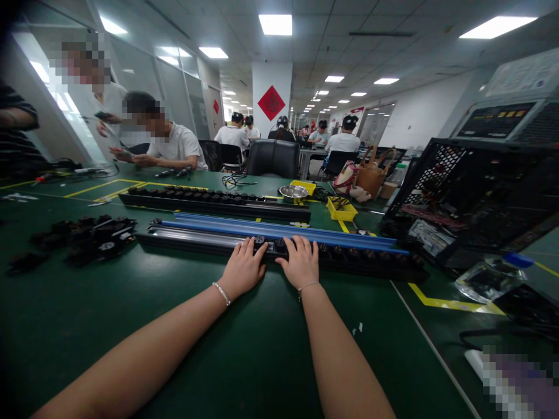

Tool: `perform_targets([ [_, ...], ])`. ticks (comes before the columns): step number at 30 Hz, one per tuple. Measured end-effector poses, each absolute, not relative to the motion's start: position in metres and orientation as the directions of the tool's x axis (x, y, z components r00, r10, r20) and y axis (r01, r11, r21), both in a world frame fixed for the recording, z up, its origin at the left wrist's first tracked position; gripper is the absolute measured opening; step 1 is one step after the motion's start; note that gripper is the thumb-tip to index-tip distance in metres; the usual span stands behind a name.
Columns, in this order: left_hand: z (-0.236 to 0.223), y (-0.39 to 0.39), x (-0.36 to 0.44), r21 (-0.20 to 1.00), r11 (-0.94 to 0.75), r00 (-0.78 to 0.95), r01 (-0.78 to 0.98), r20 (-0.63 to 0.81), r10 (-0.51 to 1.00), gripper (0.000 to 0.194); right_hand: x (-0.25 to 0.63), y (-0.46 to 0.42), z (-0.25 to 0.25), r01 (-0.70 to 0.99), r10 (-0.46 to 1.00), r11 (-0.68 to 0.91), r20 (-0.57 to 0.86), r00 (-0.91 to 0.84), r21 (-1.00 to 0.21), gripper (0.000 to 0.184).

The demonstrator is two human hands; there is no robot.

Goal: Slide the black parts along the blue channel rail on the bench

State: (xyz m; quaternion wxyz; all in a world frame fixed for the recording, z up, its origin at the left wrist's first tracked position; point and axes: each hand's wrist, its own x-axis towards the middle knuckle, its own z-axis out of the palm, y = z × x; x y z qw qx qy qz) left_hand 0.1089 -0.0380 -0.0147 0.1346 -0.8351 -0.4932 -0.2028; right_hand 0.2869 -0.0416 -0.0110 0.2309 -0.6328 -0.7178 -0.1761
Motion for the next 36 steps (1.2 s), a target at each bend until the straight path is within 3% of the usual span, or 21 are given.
perform_targets([
  [15, -0.010, -0.036, 0.105, -0.062, -0.506, 0.474, 0.860, 0.464, 0.748, 0.057, 0.300, -0.039, -0.013, 0.994, 0.841, 0.103, 0.537, -0.065, -0.042, 0.047],
  [36, -0.011, -0.041, 0.103, -0.061, -0.379, 0.361, 0.924, 0.470, 0.805, 0.057, 0.300, -0.040, -0.014, 0.993, 0.823, 0.109, 0.565, -0.062, -0.049, 0.047],
])
